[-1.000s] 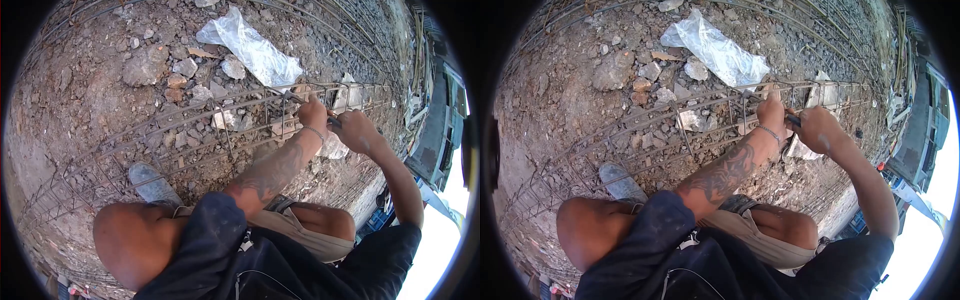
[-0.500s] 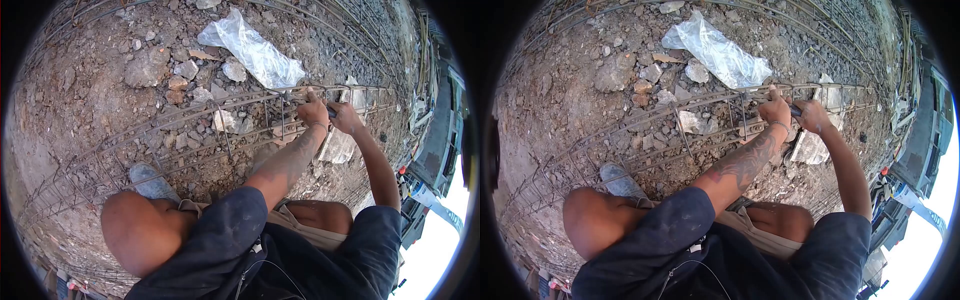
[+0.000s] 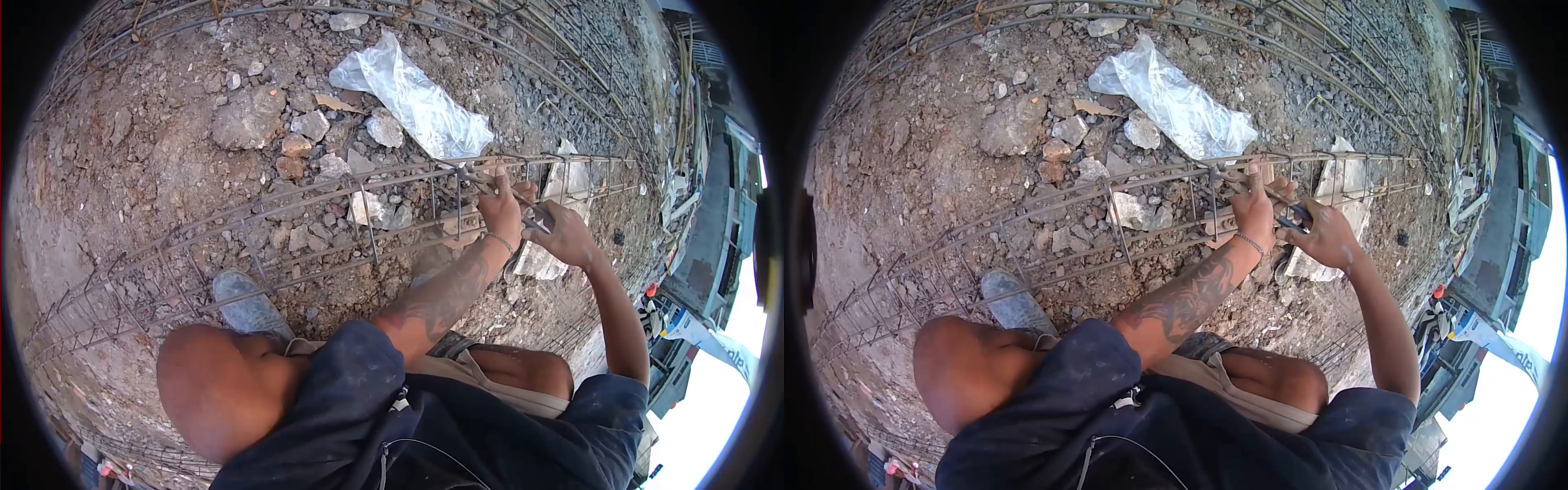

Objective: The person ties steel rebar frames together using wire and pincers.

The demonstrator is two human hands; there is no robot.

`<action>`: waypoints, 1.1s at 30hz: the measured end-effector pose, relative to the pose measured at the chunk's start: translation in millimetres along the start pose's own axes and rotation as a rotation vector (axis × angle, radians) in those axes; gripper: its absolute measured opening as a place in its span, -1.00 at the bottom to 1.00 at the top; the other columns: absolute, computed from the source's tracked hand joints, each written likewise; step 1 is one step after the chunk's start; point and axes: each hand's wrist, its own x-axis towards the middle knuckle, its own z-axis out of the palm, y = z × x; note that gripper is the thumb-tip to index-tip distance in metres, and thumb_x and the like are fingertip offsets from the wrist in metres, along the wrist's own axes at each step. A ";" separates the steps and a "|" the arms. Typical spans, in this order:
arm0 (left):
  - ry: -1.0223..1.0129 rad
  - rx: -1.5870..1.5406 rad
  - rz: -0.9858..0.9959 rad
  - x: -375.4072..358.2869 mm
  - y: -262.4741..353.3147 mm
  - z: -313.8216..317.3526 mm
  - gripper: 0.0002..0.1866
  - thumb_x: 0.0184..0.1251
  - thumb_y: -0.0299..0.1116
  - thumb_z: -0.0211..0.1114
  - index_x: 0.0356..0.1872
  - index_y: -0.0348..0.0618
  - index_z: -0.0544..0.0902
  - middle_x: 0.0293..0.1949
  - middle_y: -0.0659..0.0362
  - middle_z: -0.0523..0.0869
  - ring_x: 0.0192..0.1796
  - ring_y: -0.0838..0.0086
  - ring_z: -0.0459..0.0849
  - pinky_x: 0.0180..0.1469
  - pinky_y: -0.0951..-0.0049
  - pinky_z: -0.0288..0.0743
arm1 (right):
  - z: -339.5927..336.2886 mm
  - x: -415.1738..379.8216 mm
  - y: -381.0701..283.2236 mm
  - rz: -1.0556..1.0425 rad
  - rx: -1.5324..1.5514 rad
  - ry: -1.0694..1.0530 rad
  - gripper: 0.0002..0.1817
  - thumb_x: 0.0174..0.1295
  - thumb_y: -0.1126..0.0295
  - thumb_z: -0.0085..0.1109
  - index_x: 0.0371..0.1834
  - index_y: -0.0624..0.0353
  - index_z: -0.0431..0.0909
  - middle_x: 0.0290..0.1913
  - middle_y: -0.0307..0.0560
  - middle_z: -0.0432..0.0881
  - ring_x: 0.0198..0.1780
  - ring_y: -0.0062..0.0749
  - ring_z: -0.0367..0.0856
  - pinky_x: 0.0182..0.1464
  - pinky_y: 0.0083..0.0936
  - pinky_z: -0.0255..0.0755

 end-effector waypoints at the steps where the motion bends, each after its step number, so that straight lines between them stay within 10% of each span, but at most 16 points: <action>1: -0.040 -0.044 -0.039 -6.4 7.7 -3.3 -0.52 0.39 0.04 0.12 -0.28 -0.30 0.47 -0.36 0.07 0.66 -0.32 0.31 0.72 -0.29 0.38 0.67 | -10.6 -2.5 -6.5 -0.002 0.091 -0.059 -0.45 0.08 -0.07 0.26 -0.26 0.29 0.51 -0.44 0.15 0.58 -0.37 0.04 0.57 -0.28 -0.19 0.40; 12: -0.009 -0.405 -0.329 16.8 29.6 18.5 -0.69 0.44 -0.17 0.11 -0.37 -0.22 0.46 -0.48 0.12 0.58 -0.41 0.33 0.65 -0.33 0.34 0.65 | -72.1 55.2 -31.2 -0.007 -0.225 -0.375 -0.49 0.28 -0.02 0.06 -0.09 0.27 0.59 -0.12 0.22 0.64 -0.10 0.06 0.62 -0.11 -0.19 0.52; 18: 0.060 -0.469 -0.398 18.3 35.4 16.5 -0.67 0.37 -0.18 0.09 -0.56 -0.11 0.36 -0.65 0.19 0.44 -0.61 0.38 0.51 -0.54 0.32 0.51 | -75.6 73.8 -44.1 0.711 0.880 -1.282 -0.33 0.23 -0.14 0.09 -0.01 0.37 0.47 -0.33 0.07 0.60 -0.37 -0.25 0.65 -0.33 -0.40 0.61; 25: -0.097 -0.261 -0.449 -9.5 50.4 -21.0 -0.78 0.24 -0.32 0.12 -0.59 -0.04 0.35 -0.66 0.27 0.35 -0.60 0.48 0.42 -0.46 0.38 0.45 | -28.5 24.5 -93.5 0.487 0.490 -0.730 -0.50 0.26 -0.02 0.15 -0.49 0.29 0.52 -0.67 -0.14 0.53 -0.68 -0.48 0.55 -0.59 -0.51 0.45; 33: -0.353 -0.004 -0.288 3.1 19.6 -65.0 -0.82 0.31 -0.42 0.11 -0.52 -0.14 0.41 -0.69 0.20 0.44 -0.75 0.47 0.39 -0.70 0.45 0.31 | 64.9 -22.4 -58.4 0.358 0.545 -0.323 -0.50 0.20 0.01 0.24 -0.44 0.36 0.50 -0.65 0.00 0.55 -0.60 -0.26 0.57 -0.42 -0.33 0.44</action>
